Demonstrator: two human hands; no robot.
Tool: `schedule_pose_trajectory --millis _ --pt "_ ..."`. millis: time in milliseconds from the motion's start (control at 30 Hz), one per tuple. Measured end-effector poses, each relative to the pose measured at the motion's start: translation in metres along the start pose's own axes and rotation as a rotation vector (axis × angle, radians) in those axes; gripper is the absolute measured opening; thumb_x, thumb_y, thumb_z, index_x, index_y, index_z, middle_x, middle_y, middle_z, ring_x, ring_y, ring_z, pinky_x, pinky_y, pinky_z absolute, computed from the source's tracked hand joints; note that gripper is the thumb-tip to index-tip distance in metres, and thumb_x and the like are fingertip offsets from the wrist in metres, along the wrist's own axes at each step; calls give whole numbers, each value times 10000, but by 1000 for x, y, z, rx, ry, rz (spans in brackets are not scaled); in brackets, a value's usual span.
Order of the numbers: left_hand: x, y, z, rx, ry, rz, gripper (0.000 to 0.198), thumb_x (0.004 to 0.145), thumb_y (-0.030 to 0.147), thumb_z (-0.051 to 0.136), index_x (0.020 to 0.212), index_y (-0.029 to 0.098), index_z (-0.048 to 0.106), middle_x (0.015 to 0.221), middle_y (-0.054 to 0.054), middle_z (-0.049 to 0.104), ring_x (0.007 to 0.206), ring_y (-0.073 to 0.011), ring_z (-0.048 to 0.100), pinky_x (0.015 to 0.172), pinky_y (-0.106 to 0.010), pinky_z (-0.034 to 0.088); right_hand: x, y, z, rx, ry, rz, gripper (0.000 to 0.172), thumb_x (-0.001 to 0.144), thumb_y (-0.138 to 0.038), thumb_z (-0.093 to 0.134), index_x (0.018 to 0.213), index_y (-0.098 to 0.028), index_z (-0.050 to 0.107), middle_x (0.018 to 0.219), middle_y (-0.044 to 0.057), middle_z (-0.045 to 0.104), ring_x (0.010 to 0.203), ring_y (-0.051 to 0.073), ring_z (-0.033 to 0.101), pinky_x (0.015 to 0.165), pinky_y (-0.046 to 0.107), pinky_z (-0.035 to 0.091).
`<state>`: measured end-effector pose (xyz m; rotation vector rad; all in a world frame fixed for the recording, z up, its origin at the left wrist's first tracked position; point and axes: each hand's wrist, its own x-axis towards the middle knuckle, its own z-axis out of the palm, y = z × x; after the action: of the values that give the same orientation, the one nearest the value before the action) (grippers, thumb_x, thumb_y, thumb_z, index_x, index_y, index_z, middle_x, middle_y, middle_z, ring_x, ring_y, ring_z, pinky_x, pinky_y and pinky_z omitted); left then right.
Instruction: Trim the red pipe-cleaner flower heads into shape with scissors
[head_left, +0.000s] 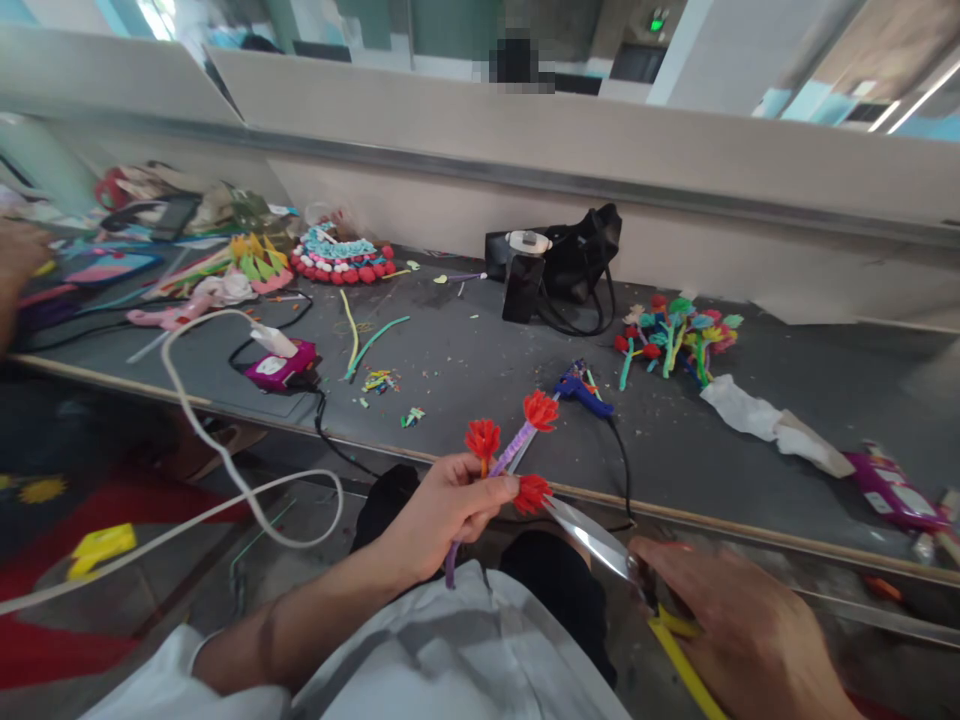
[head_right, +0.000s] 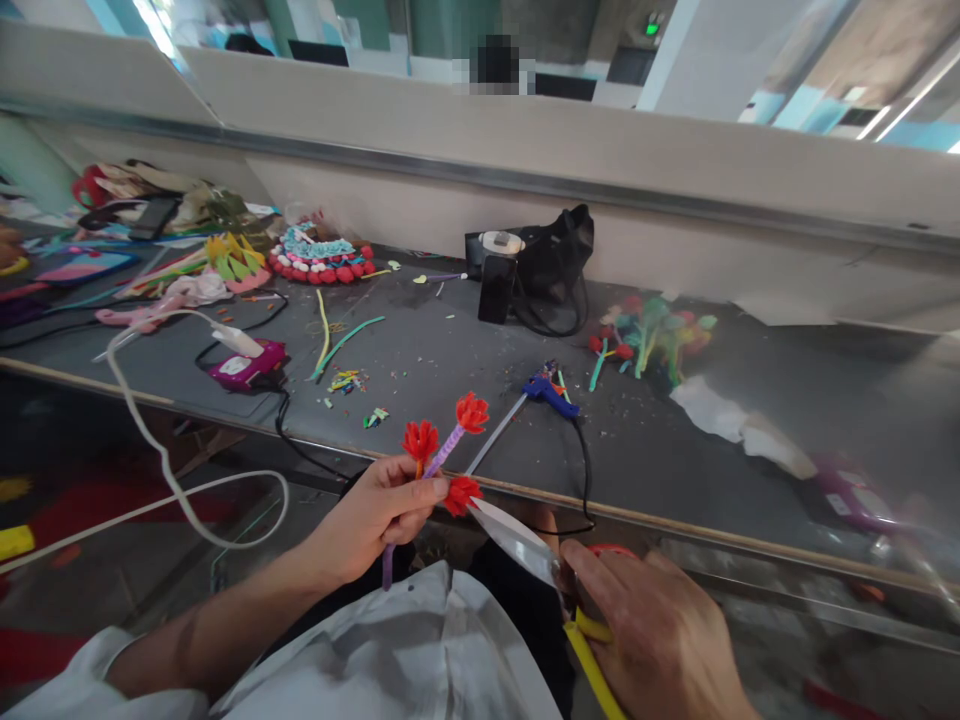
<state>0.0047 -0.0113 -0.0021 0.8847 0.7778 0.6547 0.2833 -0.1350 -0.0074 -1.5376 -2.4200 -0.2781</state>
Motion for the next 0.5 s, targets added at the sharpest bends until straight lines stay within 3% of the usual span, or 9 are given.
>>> schedule_pose_trajectory --millis 500 --pt "2 -1 -2 16 14 5 363 767 368 770 630 159 507 444 106 368 376 -13 225 405 -218 93 -1 0 -1 -16 21 -8 277 853 -199 541 1115 -253 615 763 -58 717 601 123 656 615 265 380"
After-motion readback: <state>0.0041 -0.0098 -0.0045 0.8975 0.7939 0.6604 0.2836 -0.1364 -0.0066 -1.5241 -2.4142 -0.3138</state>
